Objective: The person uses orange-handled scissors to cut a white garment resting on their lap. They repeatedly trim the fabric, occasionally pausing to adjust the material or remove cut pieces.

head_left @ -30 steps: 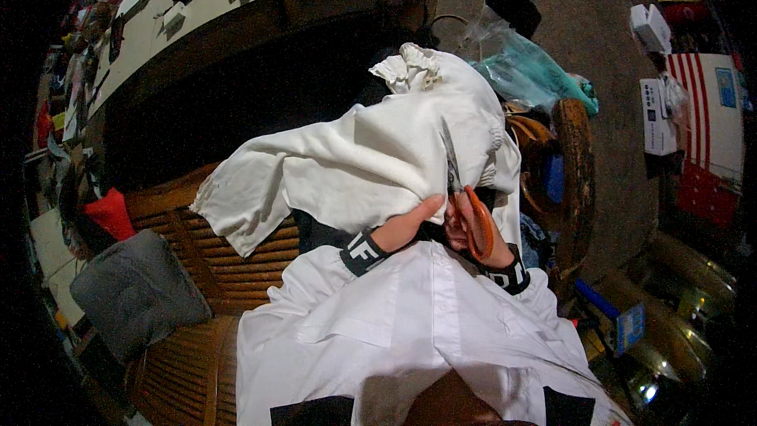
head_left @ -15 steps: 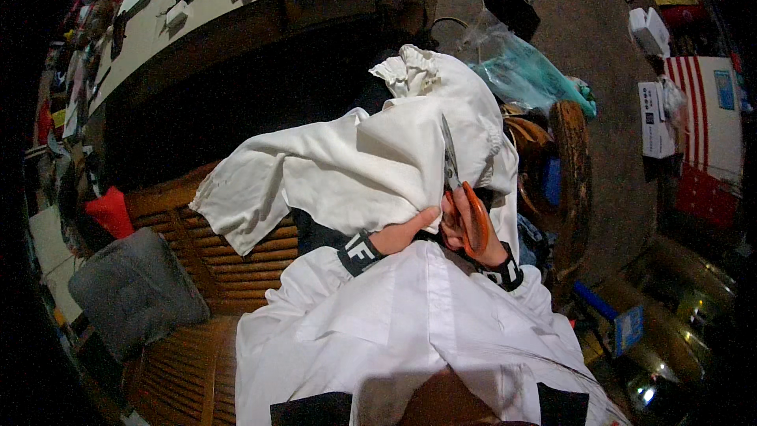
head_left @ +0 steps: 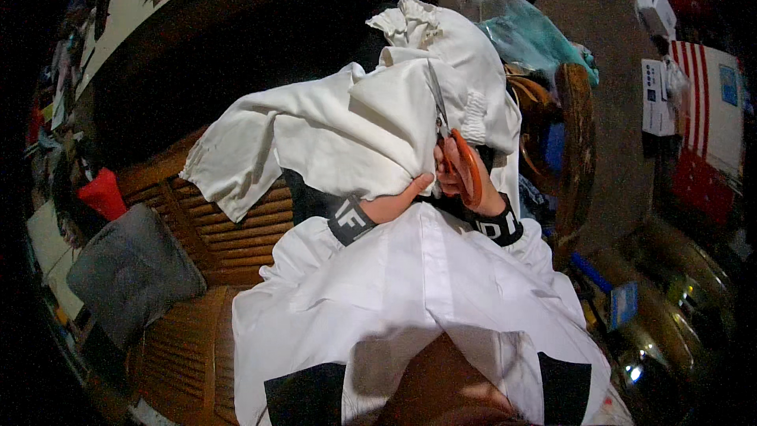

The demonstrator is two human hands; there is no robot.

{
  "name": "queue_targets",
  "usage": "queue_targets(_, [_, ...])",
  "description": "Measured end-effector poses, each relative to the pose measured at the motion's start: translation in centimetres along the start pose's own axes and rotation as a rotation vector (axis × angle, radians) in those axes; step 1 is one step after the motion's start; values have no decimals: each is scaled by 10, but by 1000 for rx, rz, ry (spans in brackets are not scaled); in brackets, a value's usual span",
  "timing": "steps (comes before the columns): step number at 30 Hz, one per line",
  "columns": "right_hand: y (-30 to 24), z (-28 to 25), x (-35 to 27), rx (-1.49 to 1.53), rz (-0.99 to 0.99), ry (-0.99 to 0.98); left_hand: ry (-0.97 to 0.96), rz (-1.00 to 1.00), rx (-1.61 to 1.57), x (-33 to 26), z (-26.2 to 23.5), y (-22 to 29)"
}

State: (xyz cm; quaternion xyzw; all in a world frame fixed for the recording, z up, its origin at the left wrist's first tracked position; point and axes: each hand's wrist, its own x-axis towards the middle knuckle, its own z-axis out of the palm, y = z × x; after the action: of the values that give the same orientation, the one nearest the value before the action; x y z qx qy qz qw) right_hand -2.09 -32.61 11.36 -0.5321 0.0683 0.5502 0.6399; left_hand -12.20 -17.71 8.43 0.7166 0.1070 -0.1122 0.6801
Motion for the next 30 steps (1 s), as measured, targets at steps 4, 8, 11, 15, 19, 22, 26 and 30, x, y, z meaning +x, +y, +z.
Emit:
queue_targets(4, [1, 3, -1, 55, 29, 91, -36, -46, -70, -5, -2, 5])
queue_targets(8, [5, 4, -6, 6, -38, 120, 50, -85, -48, -4, 10, -22])
queue_targets(11, [7, 6, -14, -57, -96, 147, 116, -48, -96, -2, 8, -24])
queue_targets(15, [-2, 13, -28, -70, -34, 202, 188, 53, -216, 5, 6, -18])
queue_targets(19, [-5, 21, -37, -147, -55, 224, 220, -11, -715, 19, 4, -2])
queue_targets(22, [4, 22, -37, -147, -99, 207, 164, -134, -1443, 39, 2, 2])
queue_targets(26, [8, 27, -33, -178, -119, 216, 193, 5, -1707, 60, 10, 9])
queue_targets(30, [15, 17, -27, -242, -99, 205, 276, -108, -1485, 62, 11, 3])
